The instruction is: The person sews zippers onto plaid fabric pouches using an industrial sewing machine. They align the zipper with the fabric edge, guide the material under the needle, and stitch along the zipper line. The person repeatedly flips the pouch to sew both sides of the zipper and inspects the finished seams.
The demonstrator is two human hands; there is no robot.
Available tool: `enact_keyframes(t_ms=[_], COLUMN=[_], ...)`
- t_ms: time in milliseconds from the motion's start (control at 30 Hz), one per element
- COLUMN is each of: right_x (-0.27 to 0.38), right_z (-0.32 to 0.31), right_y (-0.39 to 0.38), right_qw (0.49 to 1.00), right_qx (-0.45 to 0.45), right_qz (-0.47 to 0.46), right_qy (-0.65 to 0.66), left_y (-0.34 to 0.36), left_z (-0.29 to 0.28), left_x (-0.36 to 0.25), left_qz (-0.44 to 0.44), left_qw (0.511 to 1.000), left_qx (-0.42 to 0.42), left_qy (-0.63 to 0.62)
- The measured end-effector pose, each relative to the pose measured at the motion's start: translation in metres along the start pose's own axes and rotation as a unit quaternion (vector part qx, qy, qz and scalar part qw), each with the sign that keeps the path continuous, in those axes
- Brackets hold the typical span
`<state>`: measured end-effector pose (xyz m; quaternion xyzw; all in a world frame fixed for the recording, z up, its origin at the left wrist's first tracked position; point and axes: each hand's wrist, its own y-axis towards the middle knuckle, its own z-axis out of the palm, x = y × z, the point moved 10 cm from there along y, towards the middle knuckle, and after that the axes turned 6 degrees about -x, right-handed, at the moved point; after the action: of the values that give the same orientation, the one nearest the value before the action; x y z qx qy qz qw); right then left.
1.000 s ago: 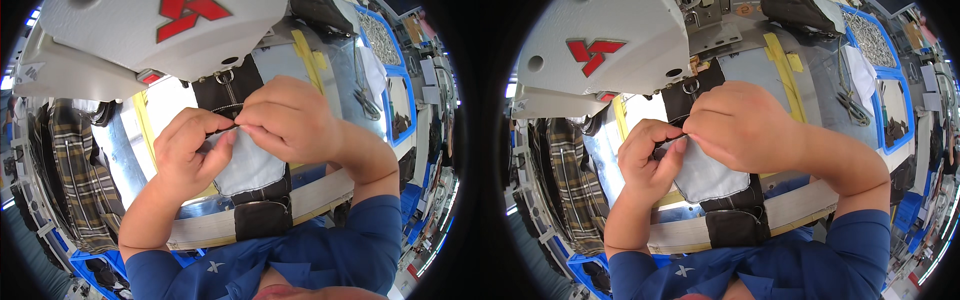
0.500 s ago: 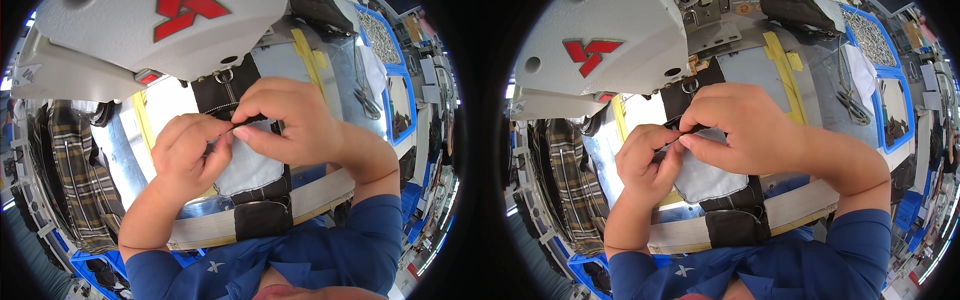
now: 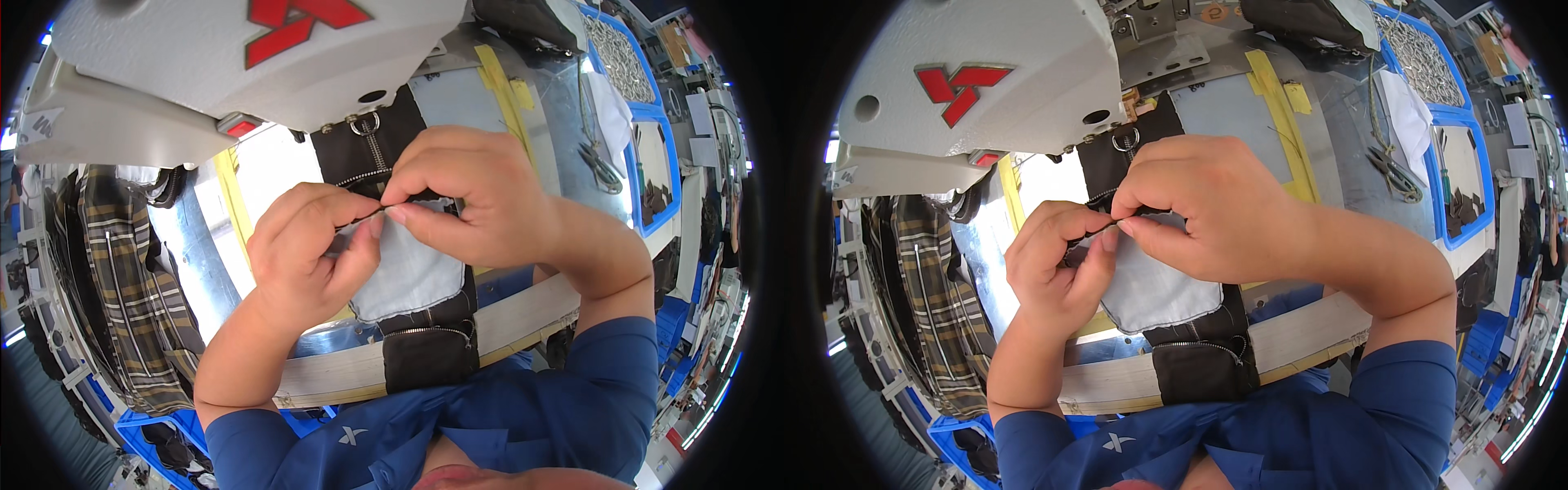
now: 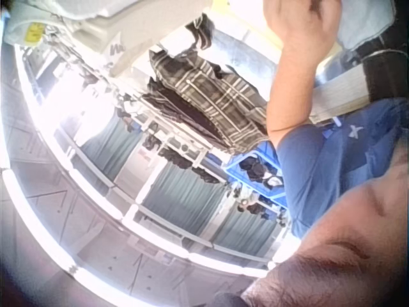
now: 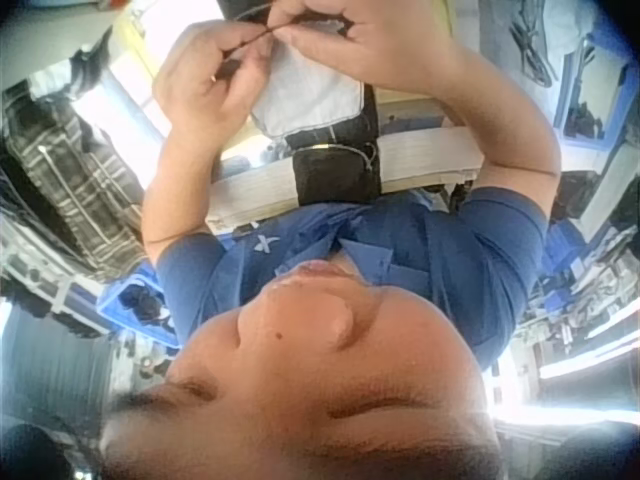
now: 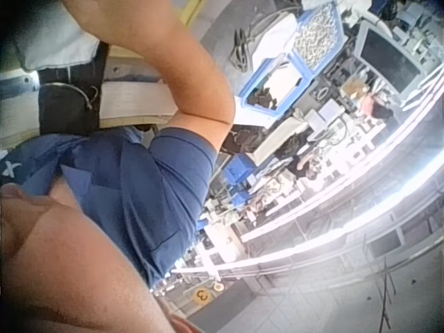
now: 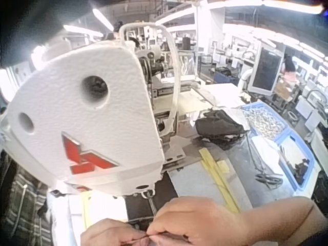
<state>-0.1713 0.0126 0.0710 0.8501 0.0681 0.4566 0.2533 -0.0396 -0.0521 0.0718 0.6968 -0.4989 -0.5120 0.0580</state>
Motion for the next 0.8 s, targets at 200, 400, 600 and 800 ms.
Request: enact_keyframes(t_ms=[200, 400, 600, 800], right_x=[-0.004, -0.017, -0.018, -0.017], right_z=[0.003, 0.004, 0.005, 0.007], right_y=[-0.001, -0.002, 0.0, -0.001], right_qw=[1.0, 0.994, 0.996, 0.997], right_qx=[0.011, 0.03, 0.026, 0.038], right_qz=[0.013, 0.098, 0.085, 0.068], right_qy=[0.013, 0.044, 0.031, 0.001], left_y=[-0.001, -0.002, -0.004, -0.004], left_z=[0.002, 0.005, 0.007, 0.008], left_x=[0.008, 0.017, 0.025, 0.029], left_qz=[-0.043, -0.099, -0.136, -0.144], left_qw=[0.998, 0.994, 0.989, 0.989], left_qx=[0.02, 0.037, 0.047, 0.041], left_qy=[-0.032, -0.031, -0.041, -0.02])
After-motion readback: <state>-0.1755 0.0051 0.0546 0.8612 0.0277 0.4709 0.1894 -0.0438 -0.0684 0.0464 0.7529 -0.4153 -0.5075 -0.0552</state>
